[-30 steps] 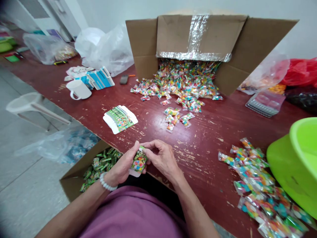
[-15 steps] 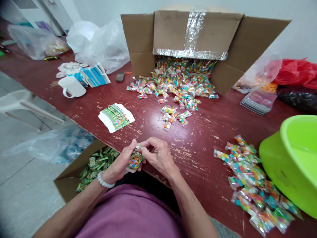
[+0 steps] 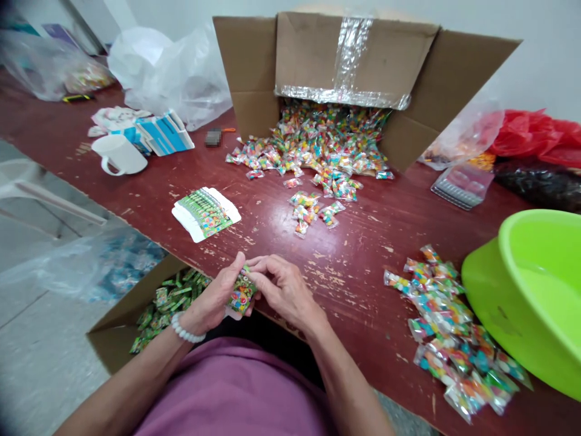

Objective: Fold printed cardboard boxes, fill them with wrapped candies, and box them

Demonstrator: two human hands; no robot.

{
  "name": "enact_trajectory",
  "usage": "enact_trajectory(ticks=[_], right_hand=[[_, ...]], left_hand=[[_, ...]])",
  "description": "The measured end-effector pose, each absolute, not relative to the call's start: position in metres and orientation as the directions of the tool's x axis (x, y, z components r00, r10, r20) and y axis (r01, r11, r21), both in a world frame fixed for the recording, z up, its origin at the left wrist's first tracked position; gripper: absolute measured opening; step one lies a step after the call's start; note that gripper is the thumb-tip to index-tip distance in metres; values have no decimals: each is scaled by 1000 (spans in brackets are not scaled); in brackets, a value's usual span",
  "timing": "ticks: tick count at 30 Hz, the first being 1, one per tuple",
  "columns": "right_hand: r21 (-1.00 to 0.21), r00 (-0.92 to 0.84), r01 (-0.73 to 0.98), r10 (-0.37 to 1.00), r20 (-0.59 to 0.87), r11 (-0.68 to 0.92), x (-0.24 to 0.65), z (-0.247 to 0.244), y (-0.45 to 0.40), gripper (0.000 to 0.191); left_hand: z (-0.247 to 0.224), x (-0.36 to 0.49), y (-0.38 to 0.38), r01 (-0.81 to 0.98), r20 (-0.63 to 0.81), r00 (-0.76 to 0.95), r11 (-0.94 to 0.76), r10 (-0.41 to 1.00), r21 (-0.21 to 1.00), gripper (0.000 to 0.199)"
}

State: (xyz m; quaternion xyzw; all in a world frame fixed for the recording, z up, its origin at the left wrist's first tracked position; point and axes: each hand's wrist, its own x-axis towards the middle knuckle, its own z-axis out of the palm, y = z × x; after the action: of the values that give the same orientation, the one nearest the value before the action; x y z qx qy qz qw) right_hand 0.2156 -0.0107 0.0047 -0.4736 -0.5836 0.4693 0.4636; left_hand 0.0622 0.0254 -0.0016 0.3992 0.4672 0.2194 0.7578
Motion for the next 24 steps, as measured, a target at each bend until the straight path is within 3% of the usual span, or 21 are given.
enact_trajectory(ticks=[3,6,8,12,15,20,22,24], right_hand=[[-939,-78,285,981,177,192,213,-5,-9,11],[-924,-58,351,988,142,153,227,-17,7,16],[-893,23,427,986,168,142,245,-25,23,20],[-625,220,780,920,325,34,280,-46,55,32],[-547,227,837,920,319,-17,291,-61,65,24],[-659,307,751,899,312,-28,288,-53,54,25],[-847,380,530,903,202,-34,281,-39,41,27],[-984,373,175,927,27,-42,270,-23,26,29]], left_hand=[[-4,65,23,-13,-554,460,629,694,777,65],[-2,63,24,-122,-530,484,653,696,747,48],[1,60,27,-171,-493,512,645,704,744,48],[5,50,37,-150,-440,500,576,746,804,42],[3,42,45,-110,-422,404,501,812,858,43],[4,29,55,-118,-445,357,512,821,851,50],[4,27,58,-166,-453,357,533,817,830,43],[4,28,59,-202,-447,319,521,836,829,38]])
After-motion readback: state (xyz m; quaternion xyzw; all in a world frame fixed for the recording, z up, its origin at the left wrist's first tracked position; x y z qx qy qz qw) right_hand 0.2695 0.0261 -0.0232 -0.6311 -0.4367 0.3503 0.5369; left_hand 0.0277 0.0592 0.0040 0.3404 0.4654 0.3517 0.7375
